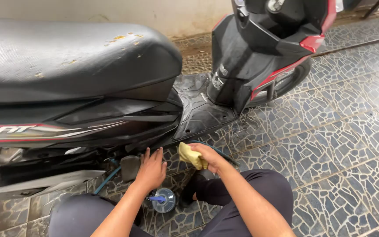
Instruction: The person sits on the floor and folds a yellow cloth into a smaller square. They repeatedly unfold and refold the cloth, adjusting the edges and creases with both hands.
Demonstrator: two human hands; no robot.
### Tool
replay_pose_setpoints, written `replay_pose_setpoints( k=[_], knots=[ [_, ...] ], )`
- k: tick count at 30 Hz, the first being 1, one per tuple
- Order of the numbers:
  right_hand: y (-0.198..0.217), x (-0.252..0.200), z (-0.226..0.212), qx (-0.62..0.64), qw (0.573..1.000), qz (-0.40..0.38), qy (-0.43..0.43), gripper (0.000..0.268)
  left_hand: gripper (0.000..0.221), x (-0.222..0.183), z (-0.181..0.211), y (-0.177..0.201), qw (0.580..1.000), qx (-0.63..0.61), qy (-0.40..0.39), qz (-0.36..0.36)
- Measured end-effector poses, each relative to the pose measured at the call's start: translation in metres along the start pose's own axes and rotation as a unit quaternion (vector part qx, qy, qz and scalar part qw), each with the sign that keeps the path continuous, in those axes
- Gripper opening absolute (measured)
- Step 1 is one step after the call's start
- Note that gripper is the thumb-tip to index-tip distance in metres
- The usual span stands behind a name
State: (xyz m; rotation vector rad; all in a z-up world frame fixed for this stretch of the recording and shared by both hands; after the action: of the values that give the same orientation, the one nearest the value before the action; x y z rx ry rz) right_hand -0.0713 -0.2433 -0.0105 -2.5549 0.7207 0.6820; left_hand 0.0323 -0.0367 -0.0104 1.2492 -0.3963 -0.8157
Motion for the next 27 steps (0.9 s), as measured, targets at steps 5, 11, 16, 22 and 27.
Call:
replay_pose_setpoints(
  k=[5, 11, 16, 22, 27],
  knots=[
    [-0.02, 0.017, 0.009, -0.074, 0.997, -0.016, -0.016, 0.049, 0.065, -0.03, 0.014, 0.056, 0.991, -0.1, -0.039, 0.081],
    [-0.107, -0.052, -0.068, -0.216, 0.968, -0.127, -0.032, 0.042, 0.07, -0.05, 0.025, 0.116, 0.938, -0.286, -0.1, 0.17],
    [-0.11, -0.022, -0.066, -0.215, 0.949, -0.213, -0.085, 0.038, 0.047, -0.062, 0.018, 0.151, 0.93, -0.352, -0.025, 0.107],
    [-0.153, -0.039, -0.1, -0.176, 0.913, -0.352, -0.111, 0.026, 0.033, -0.064, -0.004, 0.198, 0.884, -0.448, 0.069, 0.114],
    [-0.177, -0.036, -0.09, -0.098, 0.874, -0.4, -0.259, 0.051, 0.016, -0.084, -0.012, 0.217, 0.837, -0.496, 0.198, 0.124]
  ],
)
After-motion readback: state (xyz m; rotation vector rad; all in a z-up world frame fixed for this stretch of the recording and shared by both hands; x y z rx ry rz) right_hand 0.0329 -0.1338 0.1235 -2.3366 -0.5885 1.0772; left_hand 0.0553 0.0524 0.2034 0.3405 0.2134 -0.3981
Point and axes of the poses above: each hand's wrist, its own x-axis towards the middle knuckle, its own y-axis out of the back of the hand, z = x × y, the point moved 5 cm from there along x, towards the middle knuckle, and after that the axes turned 3 degrees about z, right-handed, at the moved point
